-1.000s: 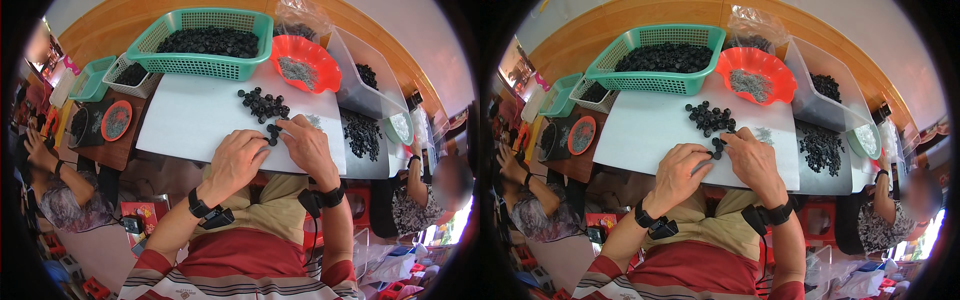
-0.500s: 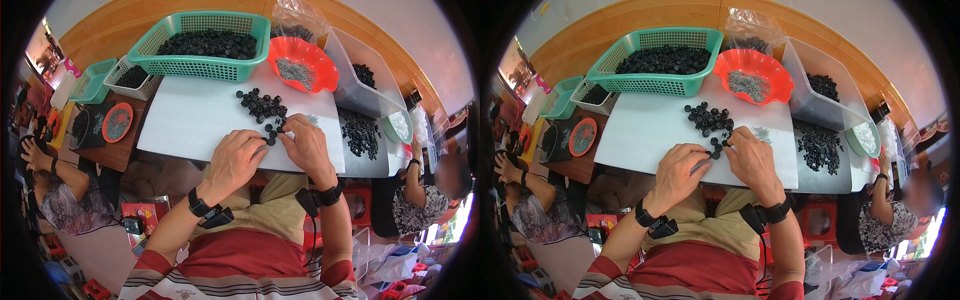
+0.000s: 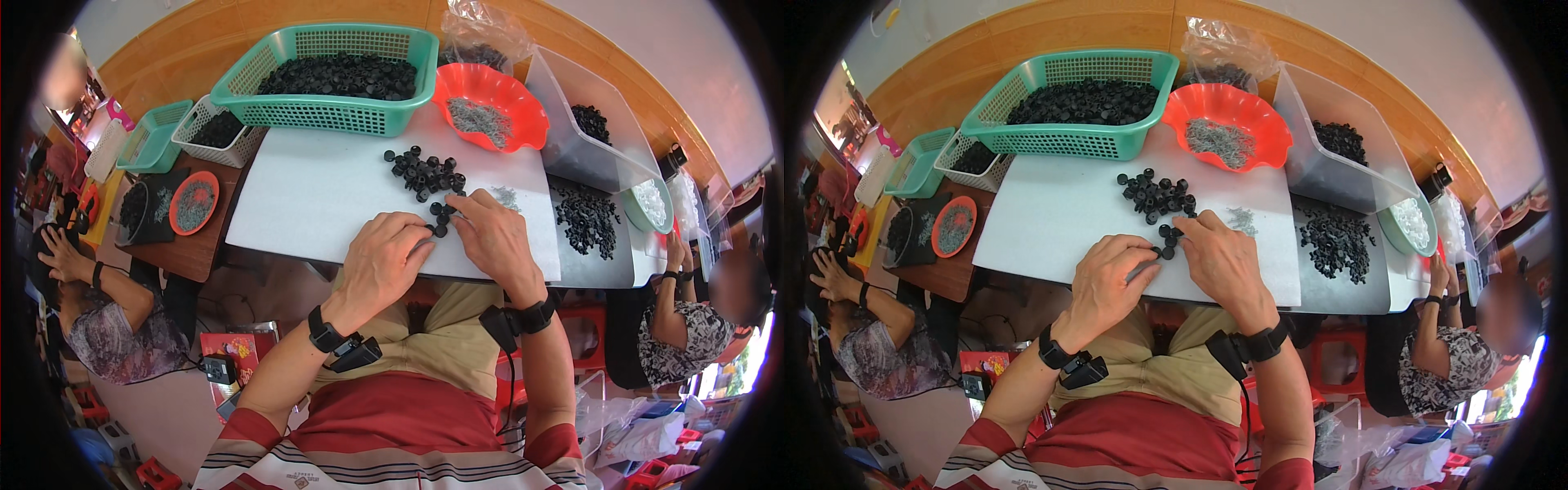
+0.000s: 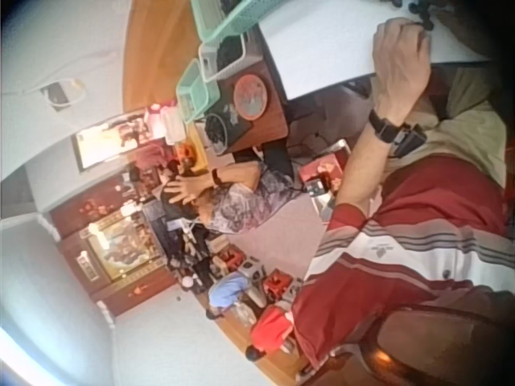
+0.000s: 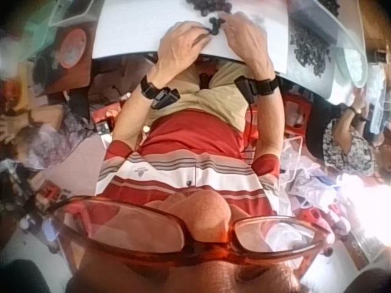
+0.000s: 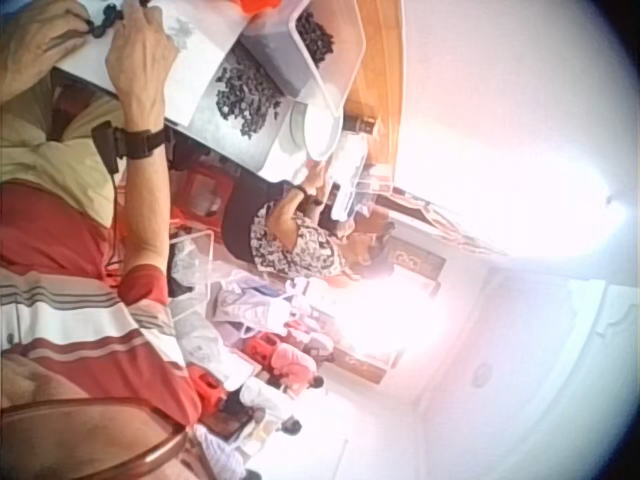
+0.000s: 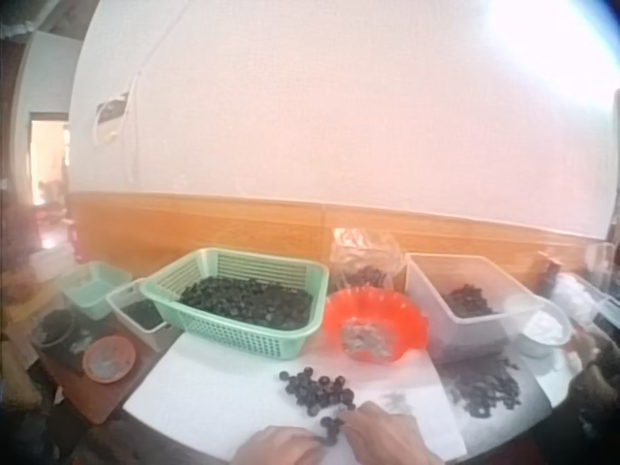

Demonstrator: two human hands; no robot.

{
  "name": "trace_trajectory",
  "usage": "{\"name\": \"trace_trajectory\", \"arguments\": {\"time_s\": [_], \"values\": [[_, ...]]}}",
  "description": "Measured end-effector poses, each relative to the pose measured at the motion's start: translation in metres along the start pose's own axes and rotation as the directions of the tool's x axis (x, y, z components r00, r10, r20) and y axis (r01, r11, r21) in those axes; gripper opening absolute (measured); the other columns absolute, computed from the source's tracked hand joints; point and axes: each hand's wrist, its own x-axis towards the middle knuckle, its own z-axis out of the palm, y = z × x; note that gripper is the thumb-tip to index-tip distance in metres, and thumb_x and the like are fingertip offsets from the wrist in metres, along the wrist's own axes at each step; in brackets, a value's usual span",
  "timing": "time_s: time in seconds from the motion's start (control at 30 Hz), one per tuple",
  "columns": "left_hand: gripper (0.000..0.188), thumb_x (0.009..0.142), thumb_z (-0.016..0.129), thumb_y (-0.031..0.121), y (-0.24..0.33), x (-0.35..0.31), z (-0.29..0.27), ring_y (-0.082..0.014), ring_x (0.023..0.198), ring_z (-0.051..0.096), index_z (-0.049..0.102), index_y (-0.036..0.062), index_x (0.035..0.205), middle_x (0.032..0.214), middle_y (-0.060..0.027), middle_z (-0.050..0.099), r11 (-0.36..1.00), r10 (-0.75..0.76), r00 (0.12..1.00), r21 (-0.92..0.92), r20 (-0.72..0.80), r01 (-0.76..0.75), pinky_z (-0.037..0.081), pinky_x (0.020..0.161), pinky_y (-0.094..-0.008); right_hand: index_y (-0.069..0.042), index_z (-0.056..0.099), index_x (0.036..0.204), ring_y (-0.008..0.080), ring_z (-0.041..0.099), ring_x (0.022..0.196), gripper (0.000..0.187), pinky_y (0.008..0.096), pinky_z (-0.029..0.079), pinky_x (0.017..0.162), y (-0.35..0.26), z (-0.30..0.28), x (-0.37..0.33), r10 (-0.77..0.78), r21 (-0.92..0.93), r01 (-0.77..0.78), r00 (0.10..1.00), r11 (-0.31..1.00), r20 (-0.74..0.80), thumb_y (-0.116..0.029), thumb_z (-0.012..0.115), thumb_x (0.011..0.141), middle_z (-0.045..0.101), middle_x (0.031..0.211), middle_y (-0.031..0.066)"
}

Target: Insert small metal pins or screws into black plastic components at a workshop table.

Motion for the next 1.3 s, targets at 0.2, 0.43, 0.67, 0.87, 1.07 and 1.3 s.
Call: {"name": "trace_trajectory", "arguments": {"time_s": [0.2,0.43,0.67,0.87,1.07,1.3], "values": [[0.013,0.081,0.076,0.011,0.001,0.0,0.0,-0.0257,0.094,0.065,0.073,0.005,0.092,0.101,-0.0043,0.071,1.0,-0.001,1.0,0.003,-0.004,0.001,0.052,0.081,-0.0369,-0.012,0.069,0.112,0.0365,0.066,0.075,0.022,0.0459,0.053,0.066,0.002,0.0,0.002,0.003,-0.029,-0.001,0.998,1.0,0.063,-0.012,0.067,0.09,0.064,0.093,0.0103],[0.014,0.08,0.077,0.011,0.001,0.0,0.0,-0.0256,0.093,0.066,0.073,0.0051,0.092,0.101,-0.0042,0.071,1.0,-0.001,1.0,0.005,-0.004,0.001,0.052,0.081,-0.0364,-0.01,0.067,0.104,0.0375,0.065,0.071,0.014,0.0462,0.052,0.063,0.003,0.005,-0.001,0.014,-0.021,-0.014,1.0,1.0,-0.013,-0.017,0.068,0.091,0.061,0.094,0.0106],[0.015,0.079,0.078,0.01,0.001,0.001,0.0,-0.0259,0.093,0.066,0.073,0.0052,0.093,0.1,-0.0044,0.071,0.999,-0.026,1.0,-0.027,0.0,0.026,0.053,0.08,-0.0364,-0.005,0.067,0.104,0.0367,0.065,0.07,0.018,0.0453,0.052,0.061,0.007,0.003,-0.007,0.012,0.062,-0.009,0.999,0.998,-0.041,-0.016,0.07,0.09,0.062,0.096,0.0109],[0.017,0.08,0.078,0.007,0.003,0.002,-0.002,-0.0268,0.094,0.067,0.072,0.0041,0.096,0.101,-0.007,0.071,0.999,-0.035,0.999,-0.041,0.001,0.035,0.054,0.081,-0.0359,-0.002,0.065,0.105,0.0348,0.065,0.072,0.018,0.0441,0.051,0.061,0.008,0.003,-0.013,0.056,0.162,-0.043,0.996,0.986,-0.076,-0.012,0.07,0.09,0.062,0.096,0.0129],[0.016,0.089,0.072,0.002,0.019,-0.002,-0.007,-0.02,0.09,0.071,0.071,0.0005,0.105,0.104,-0.0106,0.073,0.949,-0.142,0.989,-0.291,-0.051,0.121,0.057,0.078,-0.0305,-0.002,0.064,0.107,0.023,0.059,0.064,0.02,0.0347,0.049,0.06,-0.012,-0.005,-0.036,0.132,0.422,-0.088,0.988,0.902,-0.077,-0.005,0.073,0.088,0.059,0.091,0.0115],[0.019,0.098,0.068,0.01,0.028,-0.007,0.001,-0.0111,0.089,0.069,0.068,-0.0029,0.111,0.1,-0.0081,0.073,0.277,-0.317,0.869,-0.839,0.38,0.468,0.058,0.08,-0.0254,-0.001,0.066,0.108,0.0163,0.062,0.07,0.016,0.0291,0.051,0.06,-0.031,-0.003,-0.055,0.139,0.618,-0.013,0.978,0.786,-0.157,-0.001,0.07,0.092,0.059,0.091,0.0095]]}}
